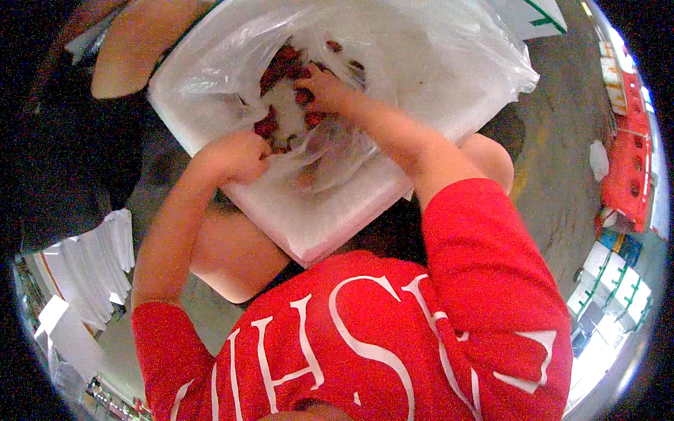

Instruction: The person sorts bunches of rambutan from a white storage bin into a plastic bag, weighs the bag on a digital scale, and transfers the bag into another white bin.

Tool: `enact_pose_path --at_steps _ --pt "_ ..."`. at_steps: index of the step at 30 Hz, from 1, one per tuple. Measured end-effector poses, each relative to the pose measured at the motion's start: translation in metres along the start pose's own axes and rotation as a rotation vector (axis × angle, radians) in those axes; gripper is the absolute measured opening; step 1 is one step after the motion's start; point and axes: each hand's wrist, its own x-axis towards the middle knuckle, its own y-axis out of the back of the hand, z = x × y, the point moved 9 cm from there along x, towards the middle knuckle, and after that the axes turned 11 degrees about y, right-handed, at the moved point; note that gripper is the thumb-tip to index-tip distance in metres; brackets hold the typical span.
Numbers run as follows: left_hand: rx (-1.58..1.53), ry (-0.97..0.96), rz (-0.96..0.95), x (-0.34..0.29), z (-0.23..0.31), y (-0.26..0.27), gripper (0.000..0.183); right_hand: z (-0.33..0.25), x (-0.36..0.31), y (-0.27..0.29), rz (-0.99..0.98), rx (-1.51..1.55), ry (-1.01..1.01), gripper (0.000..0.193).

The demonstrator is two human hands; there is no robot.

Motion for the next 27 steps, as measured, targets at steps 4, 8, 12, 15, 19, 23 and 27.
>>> enact_pose_path --at_steps 4,8,12,15,19,23,27 --pt "0.023 -0.001 -0.009 -0.002 -0.010 -0.006 0.030 -0.052 -0.010 -0.011 -0.238 -0.073 0.051 0.068" --pt "0.065 0.014 -0.003 0.000 -0.007 0.000 0.030 -0.063 -0.009 -0.018 -0.207 -0.109 0.232 0.075" --pt "0.015 0.023 0.026 -0.007 -0.003 0.010 0.030 -0.055 0.007 -0.008 -0.199 -0.141 0.141 0.070" --pt "0.035 0.037 -0.016 -0.004 -0.004 0.005 0.030 -0.047 0.014 0.019 -0.084 0.043 0.092 0.061" --pt "0.050 0.039 -0.043 -0.002 -0.012 -0.004 0.031 -0.054 0.003 0.082 -0.051 0.918 -0.092 0.058" --pt "0.025 -0.013 0.035 -0.001 -0.010 -0.002 0.031 -0.088 -0.031 0.148 -0.019 1.806 -0.009 0.065" --pt "0.032 -0.046 0.005 0.003 -0.016 -0.005 0.031 -0.114 -0.042 0.170 0.007 1.977 0.148 0.068"
